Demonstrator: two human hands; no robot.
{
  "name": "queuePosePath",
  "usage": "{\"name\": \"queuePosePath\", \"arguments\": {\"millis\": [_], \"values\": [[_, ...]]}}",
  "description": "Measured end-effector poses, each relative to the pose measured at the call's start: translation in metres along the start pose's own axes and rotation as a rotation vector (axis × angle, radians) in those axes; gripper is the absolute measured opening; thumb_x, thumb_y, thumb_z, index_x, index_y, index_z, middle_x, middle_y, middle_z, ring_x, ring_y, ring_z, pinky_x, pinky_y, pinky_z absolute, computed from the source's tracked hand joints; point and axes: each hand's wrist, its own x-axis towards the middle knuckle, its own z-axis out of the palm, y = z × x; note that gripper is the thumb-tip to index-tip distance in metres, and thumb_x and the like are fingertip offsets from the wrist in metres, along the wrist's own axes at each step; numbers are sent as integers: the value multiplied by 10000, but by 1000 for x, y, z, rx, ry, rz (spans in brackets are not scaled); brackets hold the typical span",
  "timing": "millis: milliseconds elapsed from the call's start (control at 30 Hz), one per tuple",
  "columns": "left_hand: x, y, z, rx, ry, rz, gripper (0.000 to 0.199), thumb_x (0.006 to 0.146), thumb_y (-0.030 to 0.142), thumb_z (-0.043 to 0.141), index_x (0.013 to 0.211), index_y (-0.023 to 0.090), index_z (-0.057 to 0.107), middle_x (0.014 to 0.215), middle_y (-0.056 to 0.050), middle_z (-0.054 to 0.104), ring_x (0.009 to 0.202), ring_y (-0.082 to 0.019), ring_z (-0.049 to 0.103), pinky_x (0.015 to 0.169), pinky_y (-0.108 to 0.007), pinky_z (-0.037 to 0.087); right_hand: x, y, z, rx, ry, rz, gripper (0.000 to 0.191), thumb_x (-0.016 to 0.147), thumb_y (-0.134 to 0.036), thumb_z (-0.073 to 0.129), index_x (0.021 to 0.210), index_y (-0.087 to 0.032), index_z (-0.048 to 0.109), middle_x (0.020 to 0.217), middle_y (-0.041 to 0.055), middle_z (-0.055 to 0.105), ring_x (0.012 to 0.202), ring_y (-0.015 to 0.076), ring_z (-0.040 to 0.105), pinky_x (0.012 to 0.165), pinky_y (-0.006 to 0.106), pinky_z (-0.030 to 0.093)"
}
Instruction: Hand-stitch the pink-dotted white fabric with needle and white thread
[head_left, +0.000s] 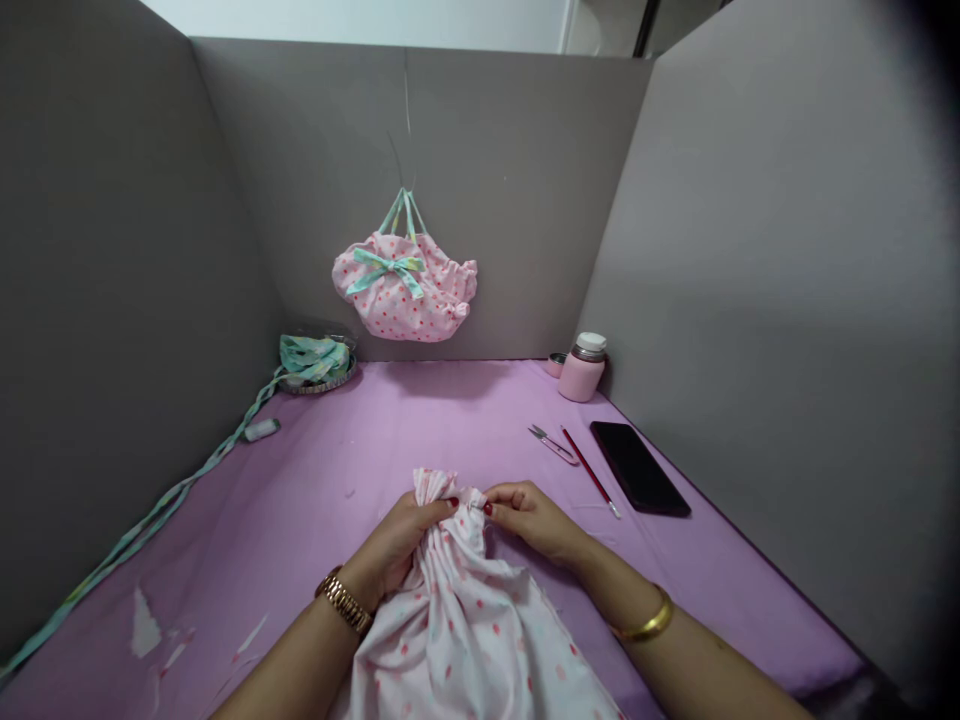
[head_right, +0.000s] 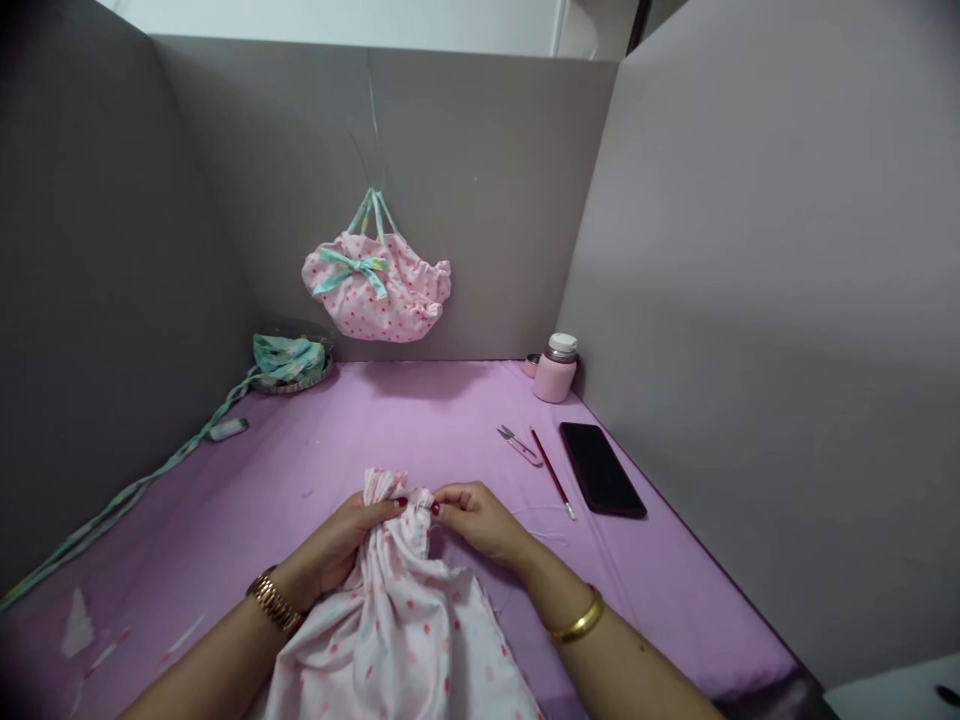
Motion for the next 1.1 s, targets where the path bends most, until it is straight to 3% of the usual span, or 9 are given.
{"name": "queuePosePath", "arguments": {"millis": [200,567,1100], "values": [[0,1,1,5,-5,9,238,664,159,664,892,91,667,724,-106,715,634,-214,649,668,-326,494,0,-1,0,15,3,10,291,726,-395,654,819,-121,689,704,30,643,643,123,535,636,236,402],[-1,4,3,25,-27,22,169,669,129,650,833,101,683,703,-88,712,616,-186,636,636,-280,489,-1,-5,-2,12,-52,14,271,721,-376,658,814,-124,699,718,36,658,713,156,571,735,280,416],[-2,3,4,-32,-74,-79,225,639,158,718,855,108,676,712,-93,710,639,-196,643,682,-311,492,-1,-5,0,76,-63,90,275,703,-385,694,769,-118,690,640,4,600,552,82,451,545,200,333]]}}
